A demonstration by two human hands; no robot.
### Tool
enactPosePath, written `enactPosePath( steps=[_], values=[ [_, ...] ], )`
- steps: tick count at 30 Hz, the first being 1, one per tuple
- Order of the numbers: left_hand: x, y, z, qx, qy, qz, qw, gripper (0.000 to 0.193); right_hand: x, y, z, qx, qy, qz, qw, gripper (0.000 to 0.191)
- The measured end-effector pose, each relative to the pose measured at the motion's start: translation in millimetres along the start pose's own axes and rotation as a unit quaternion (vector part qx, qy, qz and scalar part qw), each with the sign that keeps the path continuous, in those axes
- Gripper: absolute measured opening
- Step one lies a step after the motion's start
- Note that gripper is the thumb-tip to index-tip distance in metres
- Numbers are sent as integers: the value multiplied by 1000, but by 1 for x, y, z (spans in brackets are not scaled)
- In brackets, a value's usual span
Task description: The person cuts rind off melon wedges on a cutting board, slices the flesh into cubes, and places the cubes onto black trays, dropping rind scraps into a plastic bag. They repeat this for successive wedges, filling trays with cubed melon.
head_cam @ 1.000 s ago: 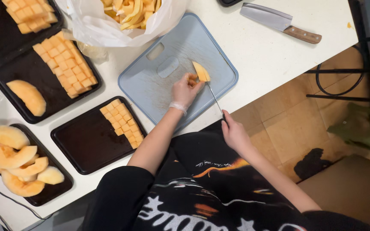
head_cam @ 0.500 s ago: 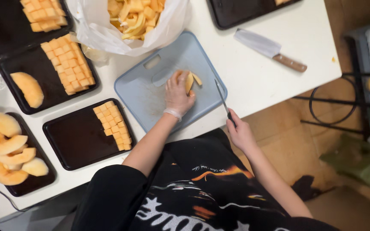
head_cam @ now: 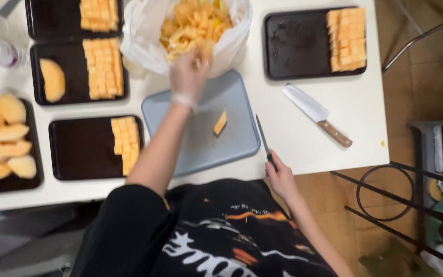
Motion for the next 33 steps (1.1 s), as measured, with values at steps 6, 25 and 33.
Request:
enactPosePath(
  steps=[6,25,33],
  values=[
    [8,-13,-50,-65,24,-12,998,37,11,-5,6,8,-39,-16,999,51],
    [-48,-73,-187,-118,-4,-47,992,31,-68,-43,20,6,-135,-145,980,53],
    [-41,-69,-188,-122,17,-55,991,28,-94,-57,15,125,-85,-153,977,49]
  ],
)
Point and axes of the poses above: each hand's wrist, its own z-axis towards the middle knuckle, its own x-axis out of the back of the hand, y = z × x, the point moved 8 cm from there along z, towards the middle knuckle, and after that the axes turned 1 degree about z, right-handed, at the moved point
